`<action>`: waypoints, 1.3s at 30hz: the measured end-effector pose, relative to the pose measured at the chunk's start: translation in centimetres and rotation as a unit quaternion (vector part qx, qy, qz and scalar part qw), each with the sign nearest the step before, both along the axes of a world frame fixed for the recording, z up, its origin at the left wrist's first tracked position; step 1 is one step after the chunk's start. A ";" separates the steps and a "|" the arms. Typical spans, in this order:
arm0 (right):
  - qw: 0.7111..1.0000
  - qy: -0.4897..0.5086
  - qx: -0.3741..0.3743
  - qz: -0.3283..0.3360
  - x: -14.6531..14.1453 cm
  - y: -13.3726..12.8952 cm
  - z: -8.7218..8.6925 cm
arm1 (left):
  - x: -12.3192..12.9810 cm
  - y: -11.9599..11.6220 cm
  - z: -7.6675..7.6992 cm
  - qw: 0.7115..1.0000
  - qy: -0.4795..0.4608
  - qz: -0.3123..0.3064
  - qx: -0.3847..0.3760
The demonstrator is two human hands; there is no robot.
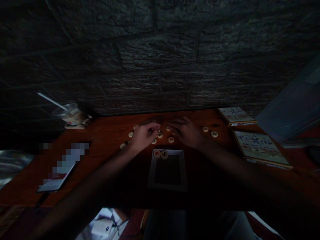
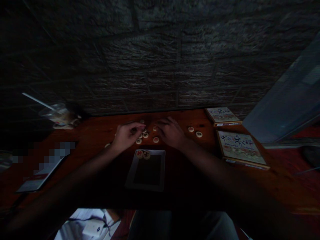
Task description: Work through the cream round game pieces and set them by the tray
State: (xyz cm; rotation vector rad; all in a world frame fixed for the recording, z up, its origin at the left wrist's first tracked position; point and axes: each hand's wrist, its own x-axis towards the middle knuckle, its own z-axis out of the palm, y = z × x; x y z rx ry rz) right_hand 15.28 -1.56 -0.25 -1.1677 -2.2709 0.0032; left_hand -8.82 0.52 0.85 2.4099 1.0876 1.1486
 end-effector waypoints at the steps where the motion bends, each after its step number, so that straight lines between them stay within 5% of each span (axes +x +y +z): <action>1: 1.000 -0.014 -0.006 0.005 -0.4 0.0 0.0 | 0.0 0.1 0.0 1.000 0.007 -0.003 0.003; 18: 0.989 -0.144 -0.025 -0.011 0.1 -1.1 0.3 | 0.1 0.2 -0.6 0.999 0.032 -0.032 0.022; 29: 0.980 0.179 -0.092 -0.008 0.5 -2.8 0.2 | 0.3 -1.7 0.3 0.999 -0.018 -0.050 0.004; 34: 0.942 0.276 -0.192 -0.018 -0.6 -4.3 0.9 | 0.6 -2.2 0.5 0.997 -0.040 -0.056 -0.017; 39: 0.891 0.350 -0.283 0.063 -1.3 -5.0 0.9 | 1.4 -3.0 0.5 0.983 -0.118 -0.108 -0.086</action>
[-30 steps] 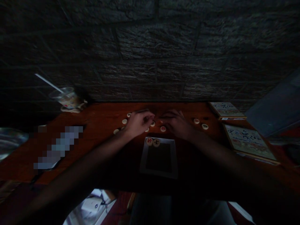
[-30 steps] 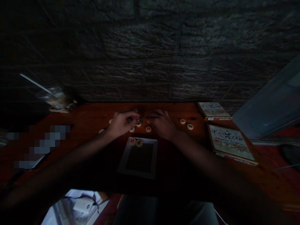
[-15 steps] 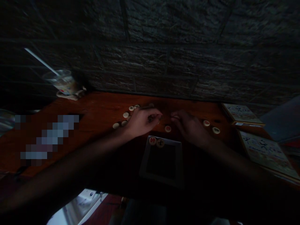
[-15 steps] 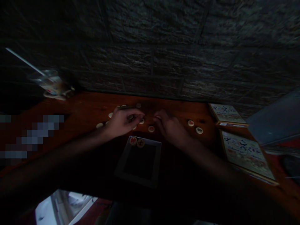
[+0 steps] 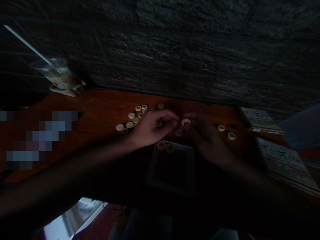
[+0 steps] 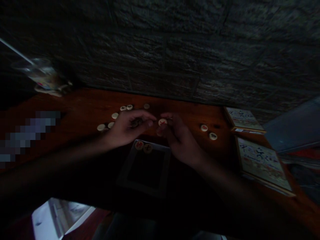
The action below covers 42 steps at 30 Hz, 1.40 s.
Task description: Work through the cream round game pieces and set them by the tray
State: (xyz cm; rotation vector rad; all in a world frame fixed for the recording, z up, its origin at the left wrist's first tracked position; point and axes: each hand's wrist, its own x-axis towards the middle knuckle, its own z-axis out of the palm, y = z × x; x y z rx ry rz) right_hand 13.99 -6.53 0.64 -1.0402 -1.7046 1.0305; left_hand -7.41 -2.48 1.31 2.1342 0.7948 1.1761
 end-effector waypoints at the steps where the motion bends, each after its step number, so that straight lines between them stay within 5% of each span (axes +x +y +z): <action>1: 1.000 0.011 0.001 0.009 0.0 0.0 0.0 | 0.2 -0.2 0.0 1.000 -0.013 -0.014 -0.018; 9: 0.997 -0.014 0.034 0.073 0.0 -0.4 0.3 | 0.7 -0.8 0.4 0.994 -0.042 -0.052 -0.087; 16: 0.998 -0.007 0.057 0.002 -0.1 -0.3 -0.2 | 1.0 -1.2 0.4 0.986 -0.066 -0.091 -0.125; 22: 0.997 0.068 0.020 -0.033 -0.7 -0.3 0.9 | 1.2 -1.7 0.0 0.992 -0.083 -0.050 -0.085; 34: 0.995 0.092 0.015 0.020 -0.9 -0.4 0.9 | 1.2 -1.6 0.5 0.979 -0.125 -0.037 -0.155; 42: 0.996 0.081 0.012 -0.021 -1.1 -0.5 1.1 | 0.8 -2.1 0.6 0.980 -0.107 -0.064 -0.153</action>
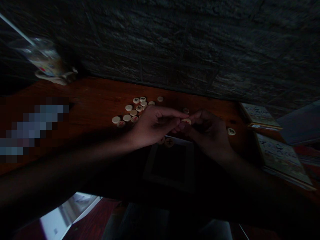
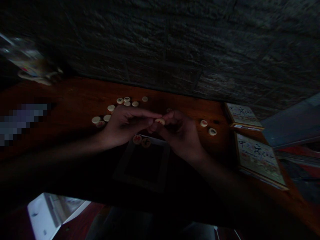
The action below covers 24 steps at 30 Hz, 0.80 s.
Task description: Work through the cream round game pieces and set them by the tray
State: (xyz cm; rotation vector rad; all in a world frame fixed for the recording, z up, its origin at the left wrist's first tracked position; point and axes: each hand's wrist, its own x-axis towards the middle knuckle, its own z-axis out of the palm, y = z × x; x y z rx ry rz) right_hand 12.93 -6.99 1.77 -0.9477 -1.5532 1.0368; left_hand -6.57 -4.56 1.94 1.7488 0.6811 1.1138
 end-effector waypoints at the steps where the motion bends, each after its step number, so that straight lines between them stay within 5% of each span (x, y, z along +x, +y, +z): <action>1: 1.000 -0.001 -0.004 -0.004 0.0 0.0 0.0 | 0.0 0.0 -0.1 1.000 0.002 -0.005 0.005; 6: 0.999 -0.003 -0.029 -0.018 0.1 -0.1 0.3 | 0.2 0.1 -0.5 0.999 -0.004 -0.030 0.018; 12: 0.998 -0.006 -0.061 0.009 -0.1 -0.4 1.1 | 0.4 0.2 -0.3 1.000 0.003 0.017 0.018; 24: 0.999 -0.012 -0.041 0.005 0.0 -0.2 0.6 | 0.1 0.2 -0.3 1.000 -0.018 0.015 -0.006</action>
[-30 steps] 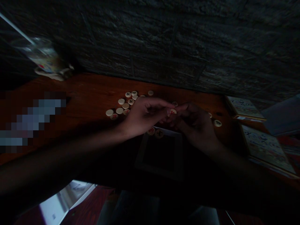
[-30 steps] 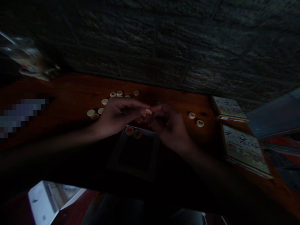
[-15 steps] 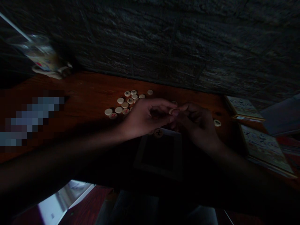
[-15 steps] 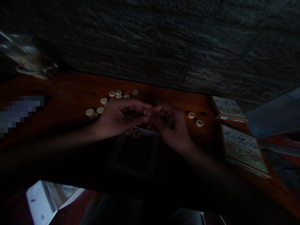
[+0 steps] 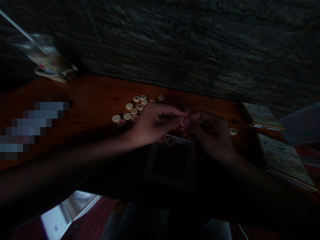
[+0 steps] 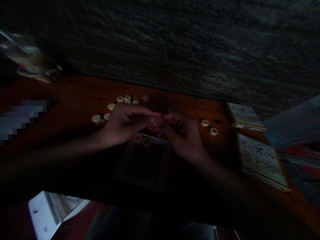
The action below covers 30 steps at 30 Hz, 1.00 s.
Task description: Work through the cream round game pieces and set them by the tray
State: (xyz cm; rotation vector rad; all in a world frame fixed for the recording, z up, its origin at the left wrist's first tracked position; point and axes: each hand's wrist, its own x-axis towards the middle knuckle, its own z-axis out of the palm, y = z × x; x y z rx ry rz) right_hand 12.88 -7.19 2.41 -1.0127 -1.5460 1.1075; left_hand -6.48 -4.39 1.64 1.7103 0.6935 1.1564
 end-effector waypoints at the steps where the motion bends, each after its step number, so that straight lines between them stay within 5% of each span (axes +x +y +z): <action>1: 1.000 -0.001 -0.003 -0.006 0.0 0.0 0.0 | 0.0 -0.1 0.0 1.000 0.004 -0.003 0.005; 17: 0.999 0.025 -0.044 -0.005 0.4 0.2 -0.2 | 0.1 -0.3 -0.2 0.999 -0.002 -0.046 0.005; 30: 0.996 0.070 -0.048 0.012 0.6 0.4 -0.3 | -0.1 0.0 -0.4 0.999 0.016 -0.019 0.027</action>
